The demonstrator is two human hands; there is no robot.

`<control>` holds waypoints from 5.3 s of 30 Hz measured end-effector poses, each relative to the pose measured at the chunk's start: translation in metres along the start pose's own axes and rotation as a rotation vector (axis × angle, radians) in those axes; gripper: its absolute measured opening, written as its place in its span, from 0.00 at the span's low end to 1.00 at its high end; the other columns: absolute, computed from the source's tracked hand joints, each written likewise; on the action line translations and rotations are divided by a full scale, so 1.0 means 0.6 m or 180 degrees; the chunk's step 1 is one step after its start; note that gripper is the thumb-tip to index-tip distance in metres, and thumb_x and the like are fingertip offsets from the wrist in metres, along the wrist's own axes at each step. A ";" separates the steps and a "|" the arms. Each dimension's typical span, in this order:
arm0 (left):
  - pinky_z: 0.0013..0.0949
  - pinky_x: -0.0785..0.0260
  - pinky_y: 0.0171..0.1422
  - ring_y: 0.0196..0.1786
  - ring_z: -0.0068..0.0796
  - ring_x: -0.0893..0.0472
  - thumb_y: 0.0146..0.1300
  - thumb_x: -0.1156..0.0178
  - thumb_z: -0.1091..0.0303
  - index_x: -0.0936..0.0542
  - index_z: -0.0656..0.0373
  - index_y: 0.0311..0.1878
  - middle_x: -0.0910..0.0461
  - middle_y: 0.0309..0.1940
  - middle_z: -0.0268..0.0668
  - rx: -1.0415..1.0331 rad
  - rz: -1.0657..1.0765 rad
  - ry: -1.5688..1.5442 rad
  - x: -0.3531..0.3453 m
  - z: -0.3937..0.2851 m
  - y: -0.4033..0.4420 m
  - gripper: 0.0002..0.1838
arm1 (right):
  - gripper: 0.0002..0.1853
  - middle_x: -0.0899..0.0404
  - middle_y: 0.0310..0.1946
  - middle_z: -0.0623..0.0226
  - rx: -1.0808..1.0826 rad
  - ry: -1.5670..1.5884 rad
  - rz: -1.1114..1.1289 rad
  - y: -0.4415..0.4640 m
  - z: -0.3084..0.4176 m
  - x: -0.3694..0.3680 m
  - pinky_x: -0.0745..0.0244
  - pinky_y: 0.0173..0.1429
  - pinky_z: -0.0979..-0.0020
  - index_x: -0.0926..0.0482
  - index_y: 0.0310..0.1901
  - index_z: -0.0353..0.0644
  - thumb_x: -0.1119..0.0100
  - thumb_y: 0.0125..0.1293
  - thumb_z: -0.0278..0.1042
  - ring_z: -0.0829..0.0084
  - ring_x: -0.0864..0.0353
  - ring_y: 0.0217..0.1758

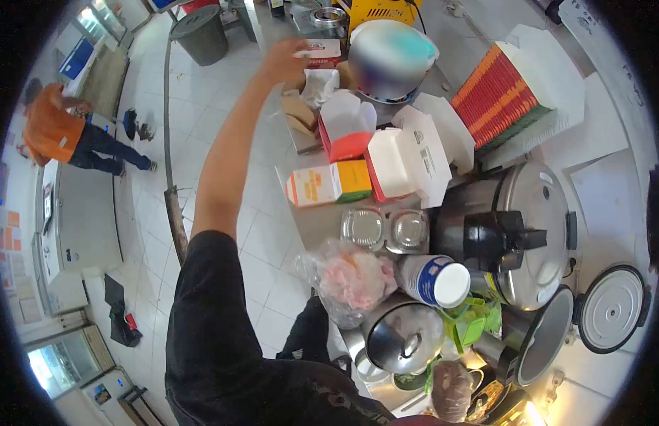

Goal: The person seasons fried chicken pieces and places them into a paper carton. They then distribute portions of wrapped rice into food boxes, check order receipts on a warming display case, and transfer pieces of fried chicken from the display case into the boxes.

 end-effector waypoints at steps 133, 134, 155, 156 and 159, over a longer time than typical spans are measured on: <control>0.47 0.34 0.68 0.65 0.48 0.29 0.43 0.16 0.57 0.46 0.65 0.71 0.34 0.63 0.51 -0.0630 0.4625 -0.2917 -0.230 -1.202 -1.188 0.59 | 0.62 0.43 0.72 0.39 -0.2121 0.0710 -0.1874 -0.643 -0.653 -0.218 0.41 0.72 0.37 0.42 0.76 0.49 0.25 0.43 0.73 0.36 0.43 0.75; 0.46 0.34 0.68 0.65 0.47 0.29 0.43 0.16 0.57 0.46 0.65 0.71 0.34 0.63 0.51 -0.0478 0.4642 -0.2871 -0.244 -1.211 -1.200 0.59 | 0.64 0.50 0.74 0.36 -0.2231 0.0153 -0.1409 -0.641 -0.714 -0.284 0.47 0.73 0.31 0.44 0.77 0.51 0.26 0.42 0.75 0.32 0.52 0.77; 0.50 0.35 0.72 0.68 0.55 0.31 0.37 0.16 0.59 0.43 0.63 0.71 0.33 0.64 0.54 -0.0723 0.4101 -0.1081 -0.289 -1.461 -1.282 0.59 | 0.25 0.20 0.52 0.58 -0.0658 0.1300 -0.2014 -0.524 -0.997 -0.319 0.19 0.51 0.60 0.19 0.58 0.55 0.33 0.57 0.44 0.56 0.20 0.56; 0.53 0.37 0.73 0.68 0.59 0.33 0.36 0.17 0.60 0.42 0.62 0.70 0.34 0.65 0.55 -0.0770 0.4006 -0.0969 -0.293 -1.467 -1.289 0.59 | 0.23 0.19 0.48 0.59 -0.0685 0.1700 -0.1914 -0.524 -1.012 -0.323 0.18 0.50 0.61 0.19 0.58 0.53 0.33 0.59 0.44 0.58 0.18 0.52; 0.52 0.37 0.73 0.69 0.59 0.34 0.36 0.17 0.59 0.42 0.62 0.71 0.33 0.65 0.55 -0.1127 0.3980 -0.0760 -0.305 -1.519 -1.306 0.59 | 0.21 0.14 0.36 0.61 -0.0688 0.2183 -0.1357 -0.535 -1.047 -0.260 0.18 0.45 0.65 0.17 0.55 0.48 0.35 0.63 0.47 0.65 0.14 0.41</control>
Point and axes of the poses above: each hand's wrist, its own y-axis towards the middle knuckle, its own x-axis out of the back of the hand, z = x × y, the point moved 10 cm from there along y, towards the middle knuckle
